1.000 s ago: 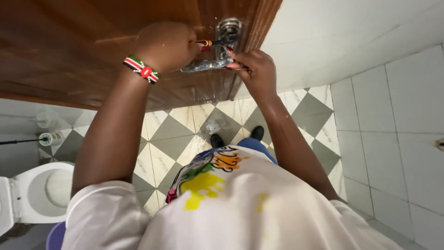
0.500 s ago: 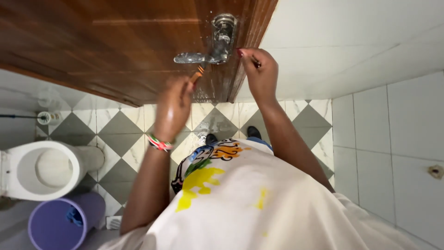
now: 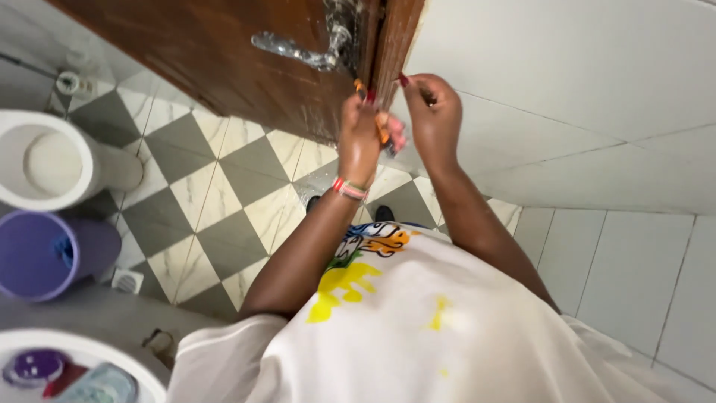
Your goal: The person cleans a door handle by wetting brushes in a bucket of soapy water, scrubbing the door handle with a brush, and scrubbing around the handle and lock with a toothbrush.
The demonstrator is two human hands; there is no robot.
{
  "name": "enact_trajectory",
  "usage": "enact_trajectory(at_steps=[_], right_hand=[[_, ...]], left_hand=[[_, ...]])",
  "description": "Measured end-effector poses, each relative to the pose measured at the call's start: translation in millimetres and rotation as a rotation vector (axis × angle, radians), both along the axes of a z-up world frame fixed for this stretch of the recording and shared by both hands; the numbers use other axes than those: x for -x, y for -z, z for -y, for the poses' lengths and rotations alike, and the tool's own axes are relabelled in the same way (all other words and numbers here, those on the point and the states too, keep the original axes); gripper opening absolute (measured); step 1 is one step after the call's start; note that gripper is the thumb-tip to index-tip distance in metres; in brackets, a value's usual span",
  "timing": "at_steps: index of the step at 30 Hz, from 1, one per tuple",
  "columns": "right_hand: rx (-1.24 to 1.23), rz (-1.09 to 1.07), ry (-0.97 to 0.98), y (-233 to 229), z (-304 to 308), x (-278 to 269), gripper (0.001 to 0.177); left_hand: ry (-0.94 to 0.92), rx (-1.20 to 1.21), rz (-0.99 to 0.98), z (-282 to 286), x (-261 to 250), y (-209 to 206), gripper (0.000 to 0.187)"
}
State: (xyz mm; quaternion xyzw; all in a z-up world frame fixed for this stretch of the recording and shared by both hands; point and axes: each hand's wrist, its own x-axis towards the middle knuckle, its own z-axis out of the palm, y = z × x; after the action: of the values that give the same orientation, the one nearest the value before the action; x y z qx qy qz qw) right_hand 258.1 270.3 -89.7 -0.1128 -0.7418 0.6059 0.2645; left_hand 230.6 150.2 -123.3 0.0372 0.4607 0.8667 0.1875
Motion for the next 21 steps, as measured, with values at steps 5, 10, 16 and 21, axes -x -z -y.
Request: enact_trajectory(at_steps=[5, 10, 16, 21], right_hand=[[-0.062, -0.092, -0.065, -10.3, -32.6, -21.6, 0.011], [-0.086, -0.091, -0.062, -30.3, -52.0, -42.2, 0.012], [-0.004, -0.045, -0.081, -37.1, -65.3, -54.5, 0.012], [-0.003, -0.018, -0.121, -27.4, -72.2, -48.0, 0.013]], left_hand=[[-0.173, 0.037, 0.024, -42.6, 23.1, -27.5, 0.026], [-0.177, -0.077, 0.056, -59.4, 24.3, -30.9, 0.042], [-0.314, -0.360, 0.354, -59.1, 57.8, -53.0, 0.027], [-0.187, -0.369, 0.323, -52.0, 21.7, -62.3, 0.019]])
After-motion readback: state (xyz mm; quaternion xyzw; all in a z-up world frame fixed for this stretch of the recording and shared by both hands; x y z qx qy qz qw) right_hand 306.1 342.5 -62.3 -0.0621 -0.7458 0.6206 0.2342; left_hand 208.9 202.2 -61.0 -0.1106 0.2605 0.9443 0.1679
